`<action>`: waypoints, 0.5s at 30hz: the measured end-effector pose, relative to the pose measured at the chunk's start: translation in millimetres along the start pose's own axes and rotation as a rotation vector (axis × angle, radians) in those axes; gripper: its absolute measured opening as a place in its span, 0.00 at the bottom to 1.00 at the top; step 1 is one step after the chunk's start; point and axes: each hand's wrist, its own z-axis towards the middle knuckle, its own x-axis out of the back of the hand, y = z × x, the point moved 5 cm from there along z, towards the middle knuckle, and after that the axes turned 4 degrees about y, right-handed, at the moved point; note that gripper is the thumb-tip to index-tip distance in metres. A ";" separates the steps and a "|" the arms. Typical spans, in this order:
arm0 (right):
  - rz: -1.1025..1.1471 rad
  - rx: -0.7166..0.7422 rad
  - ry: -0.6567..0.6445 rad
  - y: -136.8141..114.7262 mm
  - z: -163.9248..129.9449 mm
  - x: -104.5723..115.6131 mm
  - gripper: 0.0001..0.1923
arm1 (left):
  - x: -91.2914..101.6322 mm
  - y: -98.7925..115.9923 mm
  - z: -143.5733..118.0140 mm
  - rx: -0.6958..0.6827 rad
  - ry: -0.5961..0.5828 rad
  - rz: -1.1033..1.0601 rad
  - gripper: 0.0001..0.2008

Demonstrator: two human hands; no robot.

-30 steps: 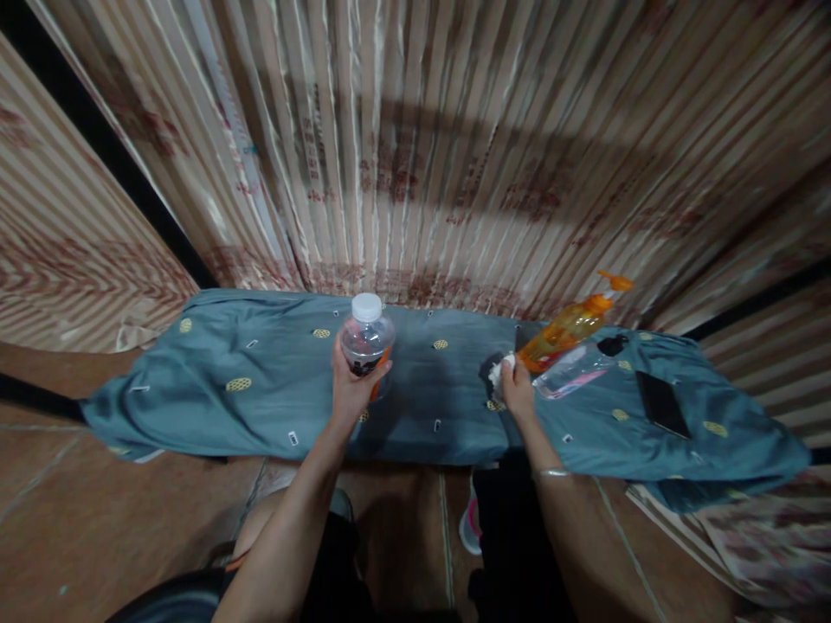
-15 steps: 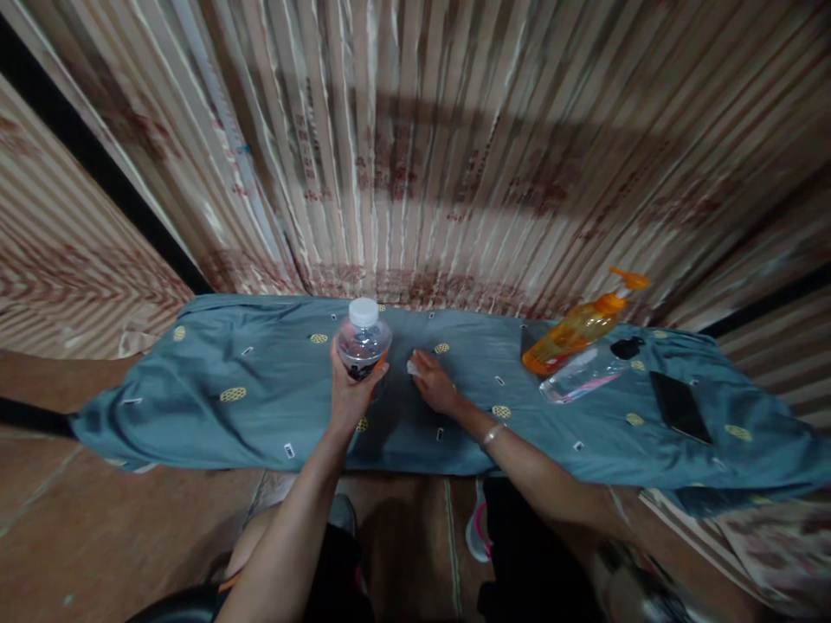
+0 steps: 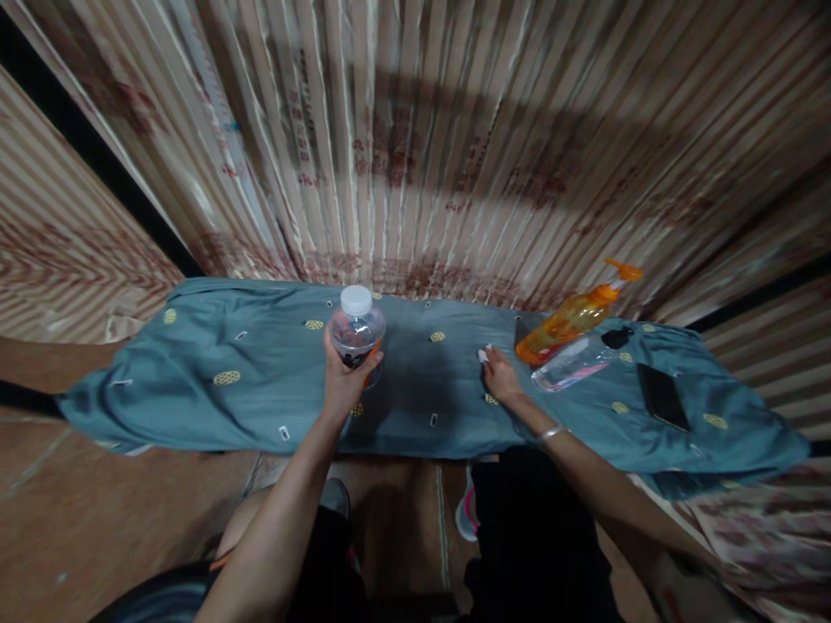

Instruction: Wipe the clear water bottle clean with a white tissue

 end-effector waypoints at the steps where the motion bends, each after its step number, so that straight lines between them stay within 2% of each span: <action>1: 0.016 0.027 -0.002 -22.8 8.0 -15.5 0.27 | -1.3 0.1 0.5 0.008 0.000 -0.003 0.51; 3: 0.060 0.125 -0.038 -75.4 8.4 -46.4 0.26 | -4.3 -1.2 2.1 0.024 0.004 -0.012 0.51; 5: 0.113 0.259 -0.094 -124.9 -14.1 -67.8 0.25 | -7.5 -3.5 4.0 0.021 0.014 -0.029 0.50; 7: 0.163 0.400 -0.159 -156.2 -52.3 -73.1 0.24 | -10.1 -6.4 5.9 0.000 0.023 -0.035 0.49; 8: 0.182 0.455 -0.185 -161.3 -72.8 -69.1 0.24 | -11.2 -8.0 6.7 -0.012 0.022 -0.034 0.49; 10: 0.217 0.590 -0.241 -151.6 -110.4 -50.1 0.27 | -12.2 -11.2 8.0 -0.033 0.013 -0.031 0.50; 11: 0.205 0.608 -0.254 -135.2 -123.4 -36.8 0.28 | -12.1 -12.6 8.3 -0.041 0.005 -0.035 0.51; 13: 0.105 0.542 -0.252 -85.7 -136.4 -7.6 0.30 | -10.5 -14.7 8.5 -0.045 -0.008 -0.051 0.51; 15: -0.037 0.407 -0.224 -28.4 -137.2 21.3 0.29 | -7.7 -15.8 8.1 -0.041 -0.016 -0.058 0.51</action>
